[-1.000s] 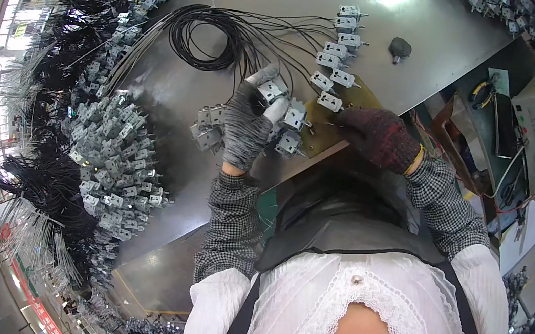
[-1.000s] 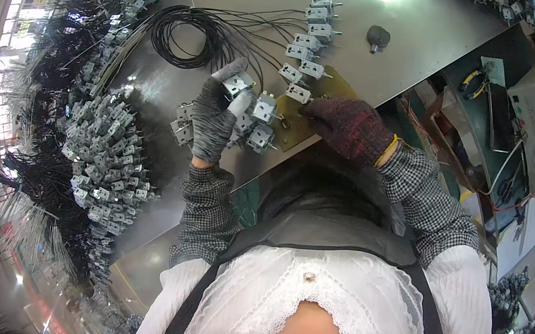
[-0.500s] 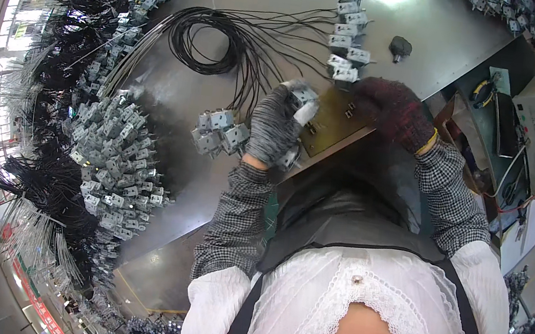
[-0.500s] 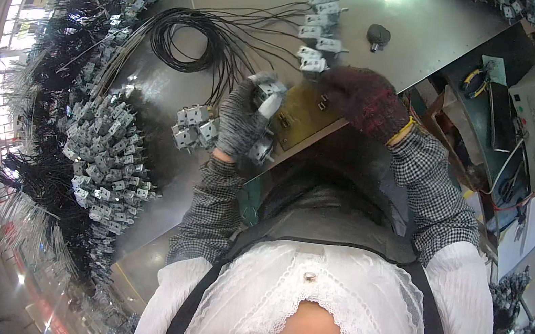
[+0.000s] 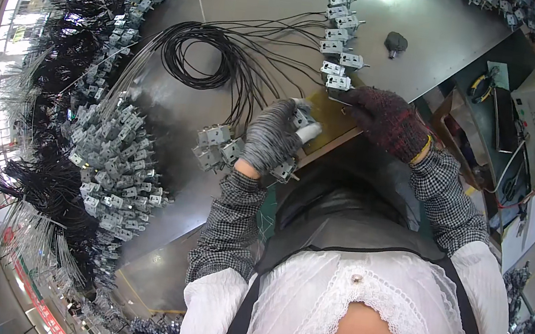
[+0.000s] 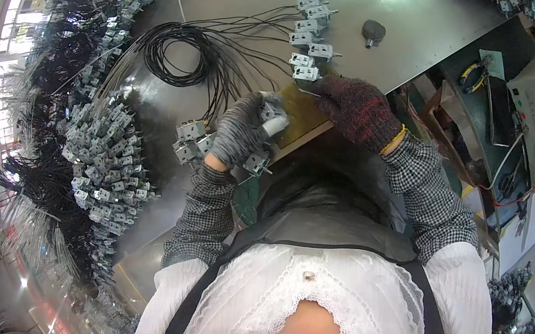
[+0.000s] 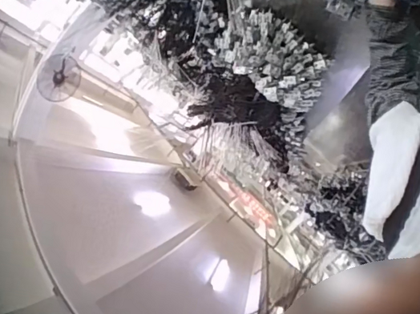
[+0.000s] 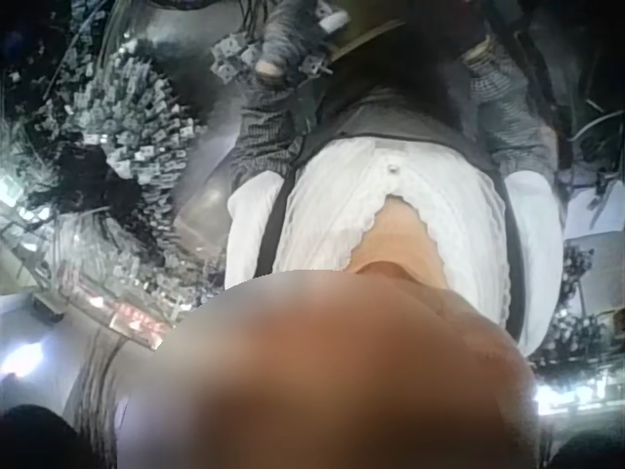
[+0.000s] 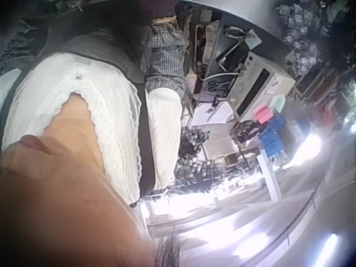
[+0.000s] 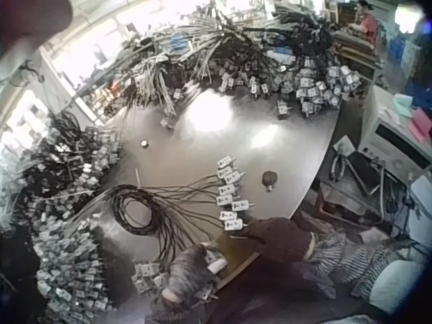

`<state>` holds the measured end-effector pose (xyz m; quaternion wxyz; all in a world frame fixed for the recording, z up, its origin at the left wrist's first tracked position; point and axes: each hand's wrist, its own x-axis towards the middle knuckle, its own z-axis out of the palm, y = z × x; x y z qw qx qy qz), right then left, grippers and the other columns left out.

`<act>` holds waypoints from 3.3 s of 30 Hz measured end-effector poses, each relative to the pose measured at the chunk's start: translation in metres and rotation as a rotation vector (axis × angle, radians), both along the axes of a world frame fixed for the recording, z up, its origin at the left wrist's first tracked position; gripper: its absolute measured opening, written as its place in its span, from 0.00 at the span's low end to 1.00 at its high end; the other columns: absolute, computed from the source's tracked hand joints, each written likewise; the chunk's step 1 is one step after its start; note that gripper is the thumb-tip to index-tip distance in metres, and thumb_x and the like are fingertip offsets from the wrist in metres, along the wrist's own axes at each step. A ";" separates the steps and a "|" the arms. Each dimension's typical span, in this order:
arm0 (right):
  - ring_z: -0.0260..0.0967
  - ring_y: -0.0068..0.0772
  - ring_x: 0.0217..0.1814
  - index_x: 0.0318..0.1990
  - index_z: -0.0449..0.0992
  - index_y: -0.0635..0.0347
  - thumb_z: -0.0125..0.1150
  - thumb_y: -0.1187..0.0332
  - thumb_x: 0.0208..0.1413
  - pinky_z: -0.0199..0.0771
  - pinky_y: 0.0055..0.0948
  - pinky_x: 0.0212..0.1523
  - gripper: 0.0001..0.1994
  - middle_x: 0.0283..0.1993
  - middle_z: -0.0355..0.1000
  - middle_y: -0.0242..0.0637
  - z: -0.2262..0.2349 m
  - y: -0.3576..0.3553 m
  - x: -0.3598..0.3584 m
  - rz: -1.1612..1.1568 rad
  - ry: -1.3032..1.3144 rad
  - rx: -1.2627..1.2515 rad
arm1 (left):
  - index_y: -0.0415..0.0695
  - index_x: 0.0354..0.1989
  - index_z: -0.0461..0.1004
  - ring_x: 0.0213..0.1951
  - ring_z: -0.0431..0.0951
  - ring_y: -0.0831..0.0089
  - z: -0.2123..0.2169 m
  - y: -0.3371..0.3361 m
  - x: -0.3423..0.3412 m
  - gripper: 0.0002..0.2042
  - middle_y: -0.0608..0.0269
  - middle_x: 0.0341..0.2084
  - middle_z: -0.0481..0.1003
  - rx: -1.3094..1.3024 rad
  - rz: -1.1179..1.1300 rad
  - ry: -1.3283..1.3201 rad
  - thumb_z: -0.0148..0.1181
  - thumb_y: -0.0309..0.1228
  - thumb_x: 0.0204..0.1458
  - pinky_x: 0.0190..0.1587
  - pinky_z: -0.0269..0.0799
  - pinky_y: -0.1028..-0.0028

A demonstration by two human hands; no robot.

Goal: Organizing and assembling wire harnesses by arranging connectors on a workbench.

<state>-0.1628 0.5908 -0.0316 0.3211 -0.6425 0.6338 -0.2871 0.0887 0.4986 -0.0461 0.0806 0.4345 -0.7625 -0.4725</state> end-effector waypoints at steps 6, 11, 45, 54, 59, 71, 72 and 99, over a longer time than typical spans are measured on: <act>0.81 0.54 0.46 0.51 0.82 0.57 0.66 0.66 0.63 0.81 0.48 0.46 0.12 0.44 0.81 0.48 0.005 0.008 0.017 0.101 -0.016 -0.171 | 0.42 0.51 0.82 0.39 0.84 0.57 0.007 0.018 -0.015 0.30 0.54 0.35 0.83 -0.460 -0.036 -0.134 0.82 0.46 0.43 0.46 0.80 0.60; 0.81 0.51 0.46 0.49 0.83 0.54 0.66 0.66 0.61 0.82 0.48 0.46 0.11 0.45 0.82 0.45 0.011 0.003 0.030 0.132 0.218 -0.207 | 0.40 0.50 0.82 0.41 0.85 0.54 0.016 0.022 -0.030 0.31 0.51 0.36 0.83 -0.475 -0.025 -0.218 0.83 0.45 0.40 0.47 0.80 0.58; 0.81 0.52 0.50 0.52 0.81 0.52 0.64 0.63 0.65 0.82 0.46 0.51 0.12 0.46 0.82 0.45 -0.014 0.018 0.043 0.251 -0.163 -0.038 | 0.43 0.66 0.72 0.47 0.80 0.54 -0.011 0.046 0.029 0.37 0.54 0.42 0.79 -0.673 0.028 -0.232 0.79 0.36 0.45 0.64 0.68 0.53; 0.82 0.52 0.50 0.55 0.81 0.54 0.67 0.67 0.63 0.83 0.45 0.51 0.14 0.48 0.83 0.46 -0.036 0.004 0.015 0.118 -0.021 -0.141 | 0.38 0.64 0.72 0.47 0.82 0.69 -0.012 0.048 0.027 0.24 0.55 0.53 0.79 -0.371 0.537 0.664 0.65 0.38 0.64 0.51 0.80 0.68; 0.81 0.52 0.53 0.57 0.80 0.54 0.65 0.66 0.64 0.82 0.45 0.53 0.15 0.51 0.82 0.48 -0.039 -0.016 0.005 0.079 0.097 -0.060 | 0.39 0.57 0.78 0.42 0.85 0.71 0.005 0.012 0.011 0.19 0.57 0.39 0.84 -0.179 0.231 0.340 0.67 0.37 0.63 0.45 0.80 0.70; 0.81 0.52 0.53 0.57 0.80 0.57 0.65 0.67 0.63 0.80 0.44 0.54 0.16 0.51 0.81 0.48 -0.030 -0.010 0.012 0.116 0.038 -0.098 | 0.40 0.45 0.84 0.33 0.86 0.64 0.019 0.019 -0.020 0.27 0.56 0.30 0.84 -0.304 0.013 -0.153 0.82 0.47 0.43 0.41 0.81 0.66; 0.81 0.51 0.52 0.57 0.80 0.55 0.64 0.65 0.65 0.81 0.44 0.53 0.15 0.51 0.82 0.46 -0.021 -0.008 0.012 0.143 -0.008 -0.110 | 0.40 0.45 0.84 0.33 0.86 0.65 0.017 0.021 -0.020 0.27 0.57 0.30 0.84 -0.343 0.006 -0.158 0.83 0.47 0.41 0.40 0.81 0.66; 0.82 0.50 0.47 0.50 0.82 0.54 0.63 0.65 0.63 0.83 0.44 0.48 0.11 0.45 0.83 0.43 0.014 0.004 0.026 0.131 0.267 -0.097 | 0.42 0.35 0.84 0.35 0.85 0.51 0.009 0.015 -0.049 0.22 0.52 0.28 0.83 -0.616 -0.074 -0.404 0.81 0.44 0.36 0.40 0.79 0.57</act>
